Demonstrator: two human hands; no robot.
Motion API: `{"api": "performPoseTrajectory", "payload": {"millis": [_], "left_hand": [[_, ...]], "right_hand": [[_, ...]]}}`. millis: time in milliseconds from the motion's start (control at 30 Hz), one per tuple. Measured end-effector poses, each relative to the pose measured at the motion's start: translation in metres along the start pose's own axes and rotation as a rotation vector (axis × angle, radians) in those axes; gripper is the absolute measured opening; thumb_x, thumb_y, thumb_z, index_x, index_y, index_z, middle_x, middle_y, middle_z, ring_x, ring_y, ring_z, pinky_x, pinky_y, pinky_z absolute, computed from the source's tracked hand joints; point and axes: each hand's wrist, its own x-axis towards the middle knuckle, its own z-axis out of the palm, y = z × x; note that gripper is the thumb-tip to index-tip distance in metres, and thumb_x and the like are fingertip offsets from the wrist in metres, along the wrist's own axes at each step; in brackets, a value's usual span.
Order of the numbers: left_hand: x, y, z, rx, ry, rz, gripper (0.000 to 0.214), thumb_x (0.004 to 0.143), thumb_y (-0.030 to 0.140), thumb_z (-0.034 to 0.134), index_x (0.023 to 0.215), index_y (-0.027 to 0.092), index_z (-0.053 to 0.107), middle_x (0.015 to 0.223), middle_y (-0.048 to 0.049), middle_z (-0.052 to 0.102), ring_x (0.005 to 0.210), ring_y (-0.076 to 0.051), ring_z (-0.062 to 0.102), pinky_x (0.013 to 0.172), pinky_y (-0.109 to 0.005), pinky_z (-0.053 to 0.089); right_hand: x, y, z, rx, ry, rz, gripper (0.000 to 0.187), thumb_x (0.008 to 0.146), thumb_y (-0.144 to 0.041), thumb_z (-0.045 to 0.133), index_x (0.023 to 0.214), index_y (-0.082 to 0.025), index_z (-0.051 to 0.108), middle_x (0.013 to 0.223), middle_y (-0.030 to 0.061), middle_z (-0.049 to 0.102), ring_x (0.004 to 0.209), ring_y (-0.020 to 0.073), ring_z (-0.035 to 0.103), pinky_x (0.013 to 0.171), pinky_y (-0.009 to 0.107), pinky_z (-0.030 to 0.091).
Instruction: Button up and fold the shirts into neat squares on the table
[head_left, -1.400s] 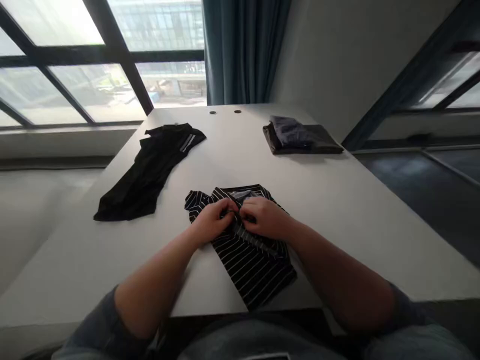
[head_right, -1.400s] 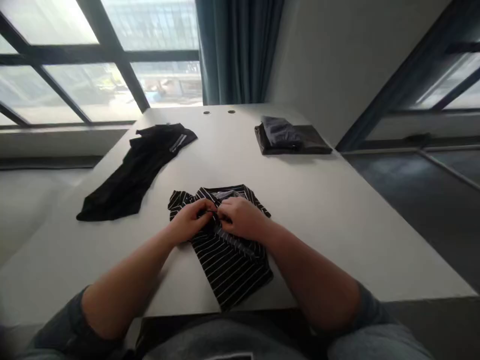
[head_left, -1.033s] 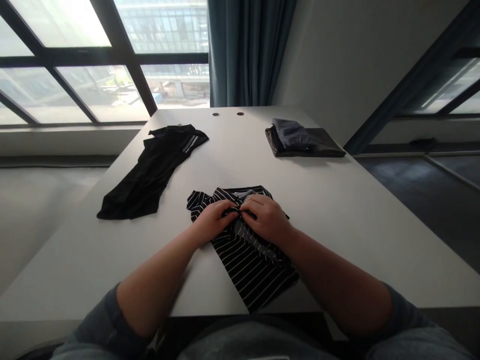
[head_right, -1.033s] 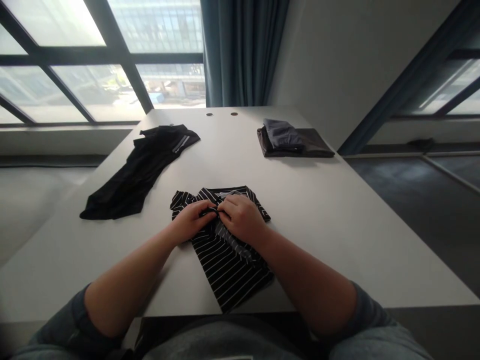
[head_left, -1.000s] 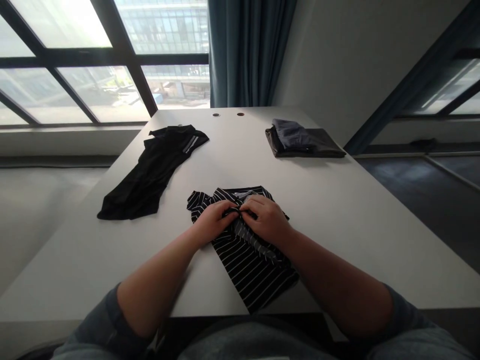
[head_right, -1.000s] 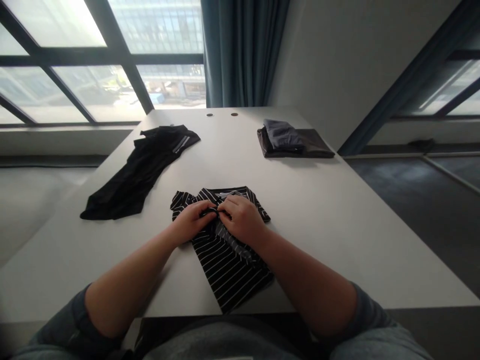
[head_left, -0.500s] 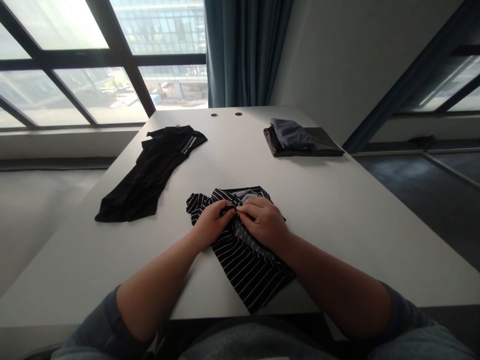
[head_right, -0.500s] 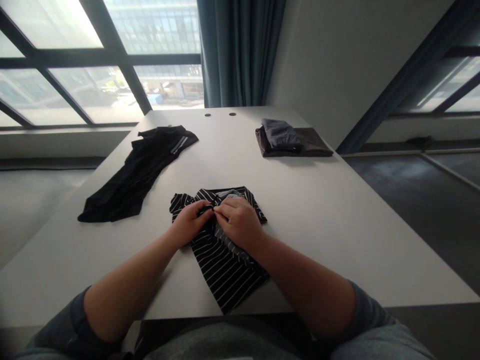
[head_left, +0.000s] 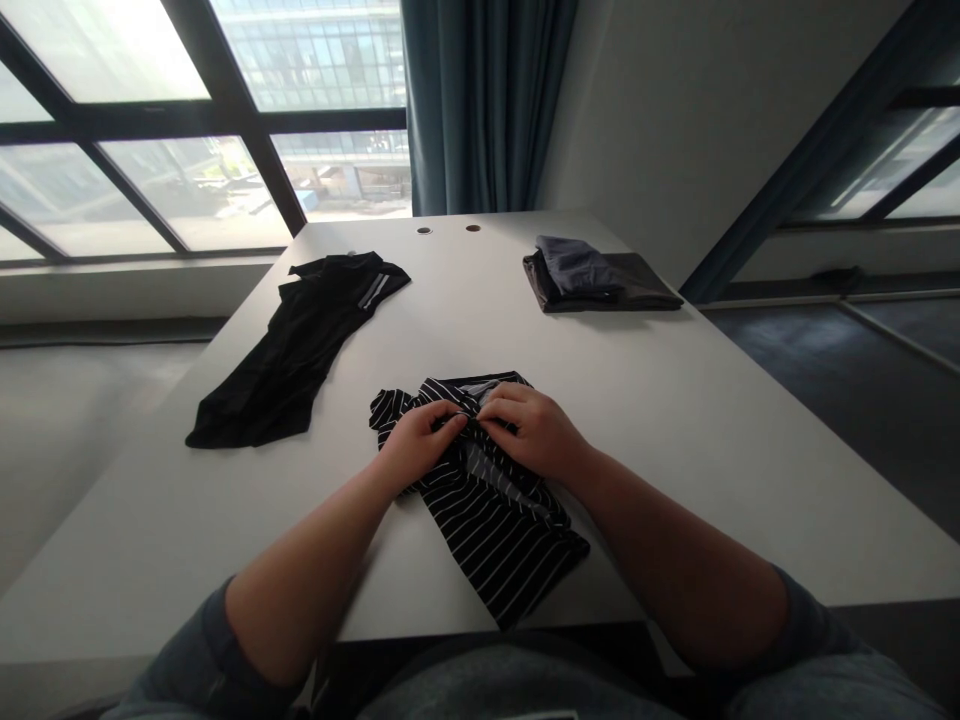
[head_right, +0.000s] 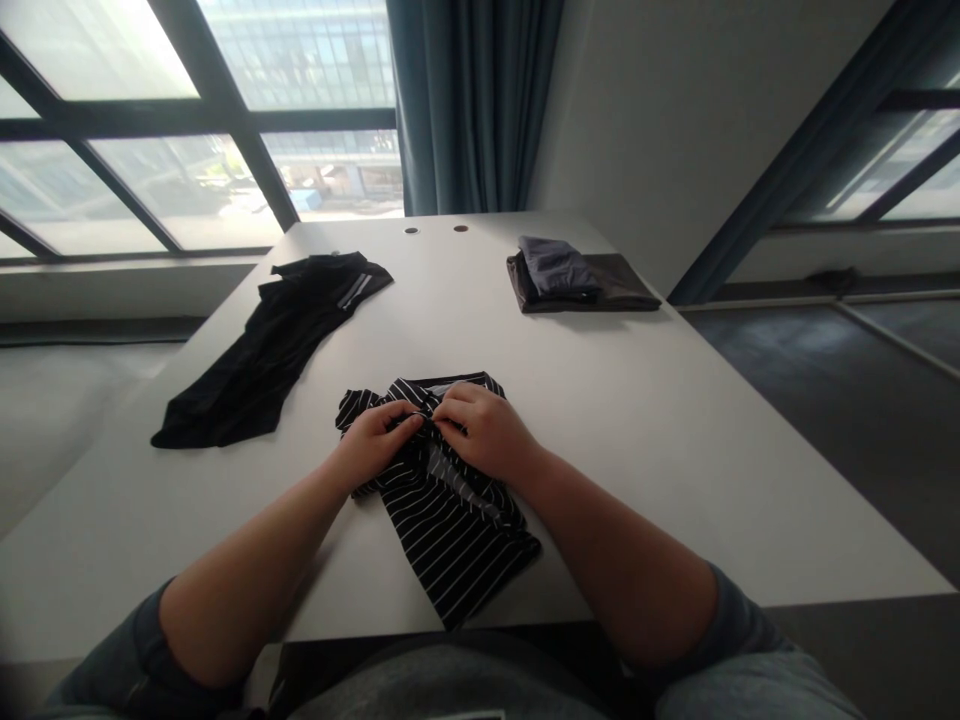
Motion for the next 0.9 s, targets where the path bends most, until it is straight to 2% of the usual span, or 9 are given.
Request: {"api": "performPoseTrajectory", "payload": {"millis": [67, 200, 300, 500, 667, 767, 900], "left_hand": [[-0.001, 0.004, -0.001, 0.046, -0.023, -0.003, 0.028, 0.096, 0.044, 0.058, 0.093, 0.021, 0.074, 0.090, -0.0017, 0.077, 0.086, -0.020, 0.068, 0.084, -0.033, 0.051], [-0.002, 0.006, 0.002, 0.042, 0.024, -0.038, 0.031, 0.097, 0.046, 0.056, 0.089, 0.021, 0.072, 0.086, -0.0013, 0.075, 0.083, -0.020, 0.067, 0.079, -0.032, 0.049], [-0.002, 0.004, 0.005, -0.015, 0.028, -0.046, 0.032, 0.097, 0.048, 0.056, 0.087, 0.021, 0.070, 0.084, -0.0008, 0.074, 0.081, -0.020, 0.065, 0.077, -0.032, 0.049], [-0.002, 0.000, 0.006, -0.095, 0.071, -0.048, 0.031, 0.097, 0.048, 0.057, 0.091, 0.020, 0.070, 0.086, -0.0015, 0.073, 0.082, -0.019, 0.065, 0.078, -0.031, 0.050], [-0.002, 0.000, 0.006, -0.091, 0.097, -0.028, 0.027, 0.096, 0.045, 0.059, 0.097, 0.021, 0.071, 0.094, -0.0026, 0.076, 0.090, -0.021, 0.068, 0.085, -0.033, 0.052], [-0.002, 0.003, 0.005, -0.083, 0.077, -0.023, 0.027, 0.095, 0.045, 0.060, 0.101, 0.021, 0.071, 0.099, -0.0038, 0.077, 0.094, -0.022, 0.069, 0.089, -0.035, 0.053], [-0.002, 0.003, 0.002, -0.081, 0.020, -0.060, 0.029, 0.093, 0.045, 0.063, 0.103, 0.019, 0.072, 0.102, -0.0053, 0.077, 0.096, -0.023, 0.069, 0.092, -0.037, 0.053]], "right_hand": [[-0.001, 0.000, 0.003, -0.042, -0.002, -0.032, 0.016, 0.096, -0.011, 0.061, 0.087, -0.020, 0.069, 0.093, 0.0065, 0.069, 0.091, 0.0216, 0.064, 0.085, 0.036, 0.053], [-0.001, -0.005, 0.007, -0.147, -0.065, -0.085, 0.020, 0.097, -0.013, 0.060, 0.081, -0.021, 0.069, 0.088, 0.0063, 0.067, 0.088, 0.0221, 0.062, 0.085, 0.038, 0.051], [-0.002, -0.006, 0.008, -0.128, -0.082, -0.080, 0.022, 0.098, -0.014, 0.059, 0.081, -0.021, 0.070, 0.089, 0.0055, 0.068, 0.088, 0.0214, 0.062, 0.086, 0.038, 0.051], [-0.002, -0.004, 0.011, 0.090, 0.045, 0.069, 0.015, 0.094, -0.011, 0.066, 0.087, -0.022, 0.074, 0.094, 0.0043, 0.071, 0.091, 0.0195, 0.067, 0.086, 0.035, 0.055], [-0.001, -0.008, 0.016, 0.201, 0.101, 0.216, 0.014, 0.088, -0.008, 0.069, 0.085, -0.021, 0.072, 0.089, 0.0023, 0.071, 0.085, 0.0176, 0.068, 0.081, 0.032, 0.056], [-0.003, -0.008, 0.020, 0.164, 0.109, 0.221, 0.013, 0.088, -0.007, 0.068, 0.085, -0.020, 0.071, 0.089, 0.0031, 0.072, 0.085, 0.0183, 0.068, 0.081, 0.033, 0.055], [-0.005, -0.007, 0.023, 0.112, 0.121, 0.151, 0.015, 0.091, -0.008, 0.065, 0.087, -0.021, 0.071, 0.093, 0.0042, 0.072, 0.089, 0.0189, 0.069, 0.085, 0.034, 0.056]]}}
